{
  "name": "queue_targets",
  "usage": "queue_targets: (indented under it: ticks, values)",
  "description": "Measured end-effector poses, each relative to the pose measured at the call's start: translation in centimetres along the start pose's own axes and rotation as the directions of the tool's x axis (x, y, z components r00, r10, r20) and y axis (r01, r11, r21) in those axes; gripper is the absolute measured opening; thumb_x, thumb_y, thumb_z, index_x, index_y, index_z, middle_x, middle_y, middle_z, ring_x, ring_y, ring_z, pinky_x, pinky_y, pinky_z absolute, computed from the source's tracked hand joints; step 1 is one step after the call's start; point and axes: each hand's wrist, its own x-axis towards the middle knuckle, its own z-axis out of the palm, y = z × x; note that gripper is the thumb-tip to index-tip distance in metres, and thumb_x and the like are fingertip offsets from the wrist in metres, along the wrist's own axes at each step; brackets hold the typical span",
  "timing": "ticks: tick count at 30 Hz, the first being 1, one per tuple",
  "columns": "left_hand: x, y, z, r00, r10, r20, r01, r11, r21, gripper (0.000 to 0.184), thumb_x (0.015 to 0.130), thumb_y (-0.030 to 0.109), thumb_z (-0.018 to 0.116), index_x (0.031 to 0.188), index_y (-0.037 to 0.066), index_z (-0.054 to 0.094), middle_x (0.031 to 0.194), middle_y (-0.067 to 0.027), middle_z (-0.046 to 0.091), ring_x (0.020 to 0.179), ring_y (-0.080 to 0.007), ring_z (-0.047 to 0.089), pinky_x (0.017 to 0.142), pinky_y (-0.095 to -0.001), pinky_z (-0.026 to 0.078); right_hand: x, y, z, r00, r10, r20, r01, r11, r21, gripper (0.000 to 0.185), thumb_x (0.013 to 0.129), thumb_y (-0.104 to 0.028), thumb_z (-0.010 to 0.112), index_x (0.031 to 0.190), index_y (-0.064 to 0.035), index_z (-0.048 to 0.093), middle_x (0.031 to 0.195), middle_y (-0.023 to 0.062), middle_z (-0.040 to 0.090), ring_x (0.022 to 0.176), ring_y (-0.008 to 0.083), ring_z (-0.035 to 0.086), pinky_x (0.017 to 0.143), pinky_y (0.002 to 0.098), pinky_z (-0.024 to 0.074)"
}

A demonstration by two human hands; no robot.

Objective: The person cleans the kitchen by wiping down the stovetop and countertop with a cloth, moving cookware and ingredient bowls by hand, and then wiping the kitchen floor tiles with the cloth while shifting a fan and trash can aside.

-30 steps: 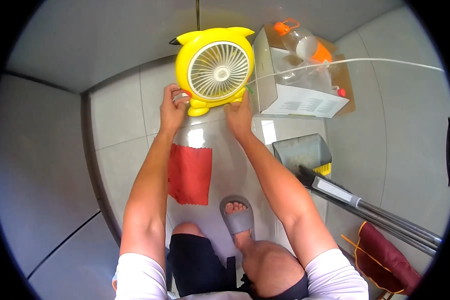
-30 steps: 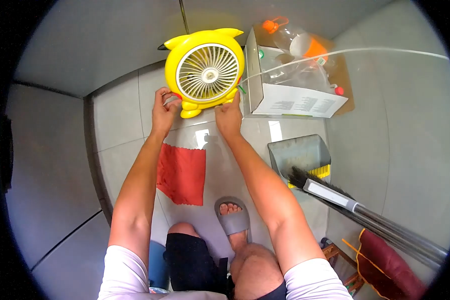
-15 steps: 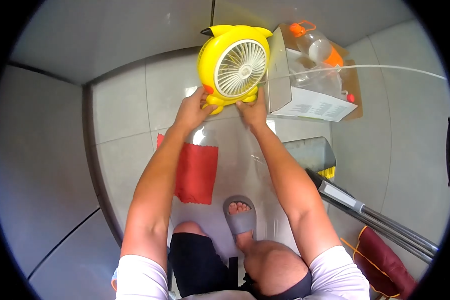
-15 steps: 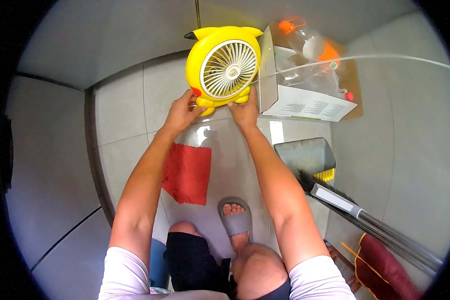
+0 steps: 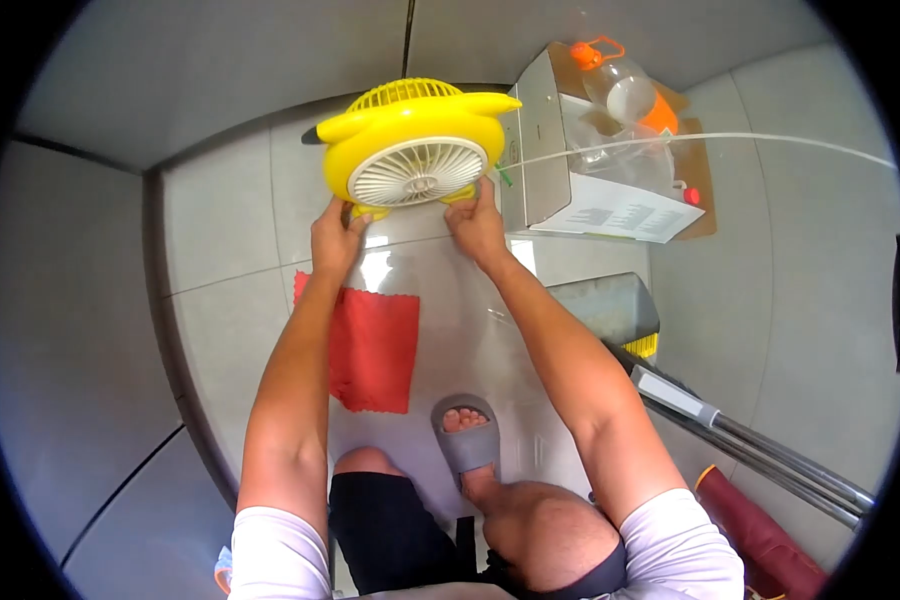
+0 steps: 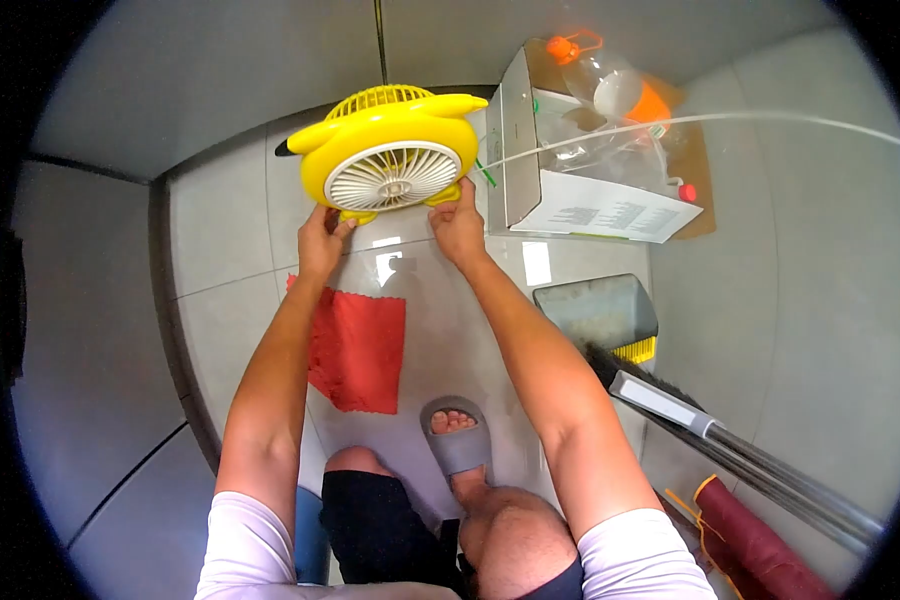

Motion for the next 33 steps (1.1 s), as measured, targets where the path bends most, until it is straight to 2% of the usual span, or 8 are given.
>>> queue_targets:
  ticks: [3,9,13,17,20,23,24,33]
  values:
    - [0.9,0.4,0.5,1.0,0.023,-0.012,-0.023,1.0,0.006,0.047,0.093,0.007,0.083,0.137,0.003,0.066,0.123,-0.0169,0.08,0.11,-0.0266,0.076,0.098,-0.0374,0.057,0.5,0.4,-0.4,0.999,0.05,0.006,-0.049,0.993,-0.112,0.086,0.094,-0.011,0.075,0.166,-0.0099,0.029,0.105,0.0091,0.075,0.092,0.0192,0.072,0.091,0.0335,0.0579]
    - [2.1,2.7,1.8,1.0,0.007,0.025,-0.006,0.999,-0.032,0.048,0.094,0.006,0.081,0.139,0.0,0.065,0.125,-0.0181,0.078,0.111,-0.0286,0.076,0.1,-0.0379,0.056,0.7,2.2,0.0,0.998,-0.006,-0.058,0.012,0.994,0.107,0.094,0.093,-0.006,0.07,0.172,-0.0055,0.019,0.12,0.0147,0.072,0.101,0.0198,0.071,0.093,0.0335,0.0579]
    - [-0.8,1.9,3.1,0.979,0.075,-0.19,-0.075,0.997,0.008,0.037,0.096,0.005,0.071,0.133,0.0,0.067,0.13,-0.0225,0.073,0.109,-0.0379,0.071,0.101,-0.0442,0.055,-2.5,1.7,-0.5,0.993,0.065,-0.101,-0.067,0.998,-0.014,0.078,0.092,-0.003,0.071,0.163,-0.0032,0.039,0.131,0.022,0.07,0.112,0.0304,0.072,0.099,0.0398,0.0583]
    - [-8.7,1.2,1.2,0.971,0.235,-0.053,-0.218,0.951,0.219,0.045,0.098,0.009,0.07,0.141,-0.001,0.064,0.149,-0.0224,0.062,0.134,-0.0382,0.06,0.111,-0.0456,0.049,-8.4,3.0,0.6,0.99,-0.109,-0.084,0.097,0.986,-0.135,0.06,0.09,0.0,0.068,0.149,0.0011,0.056,0.131,0.0231,0.068,0.115,0.035,0.069,0.1,0.043,0.057]
    - [-15.7,-0.2,-1.7,0.993,0.092,0.073,-0.115,0.886,0.448,0.054,0.102,0.021,0.069,0.151,0.003,0.059,0.162,-0.0212,0.051,0.148,-0.0427,0.047,0.119,-0.05,0.043,-13.0,3.1,1.4,0.992,-0.129,-0.007,0.127,0.982,-0.137,0.054,0.088,0.001,0.068,0.141,-0.0009,0.061,0.127,0.0221,0.068,0.116,0.0395,0.067,0.102,0.047,0.0546]
    - [-22.5,-5.7,-1.2,0.972,0.185,0.148,-0.233,0.628,0.743,0.064,0.106,0.037,0.064,0.161,0.007,0.05,0.172,-0.0199,0.039,0.156,-0.0464,0.036,0.126,-0.0546,0.035,-16.8,4.0,1.5,0.976,-0.201,0.086,0.215,0.953,-0.215,0.05,0.089,-0.001,0.069,0.138,-0.0032,0.063,0.13,0.0209,0.068,0.119,0.0409,0.066,0.103,0.0482,0.0542]
    - [-23.8,-5.1,-1.6,0.965,0.039,0.26,-0.231,0.596,0.769,0.074,0.108,0.048,0.057,0.17,0.012,0.038,0.18,-0.017,0.024,0.163,-0.0467,0.023,0.131,-0.0563,0.027,-17.8,4.0,1.3,0.967,-0.234,0.099,0.251,0.937,-0.243,0.042,0.092,-0.006,0.07,0.133,-0.0024,0.067,0.125,0.0204,0.069,0.111,0.0372,0.069,0.098,0.0452,0.0564]
    - [-29.7,-0.3,-1.9,0.812,-0.356,0.463,-0.128,0.665,0.736,0.083,0.103,0.042,0.064,0.174,0.02,0.028,0.183,-0.014,0.01,0.166,-0.0444,0.015,0.134,-0.0505,0.026,-28.5,2.4,-3.6,0.982,-0.151,0.11,0.172,0.96,-0.221,0.04,0.091,-0.007,0.067,0.131,-0.0034,0.07,0.127,0.0212,0.07,0.115,0.0381,0.07,0.101,0.0464,0.0564]
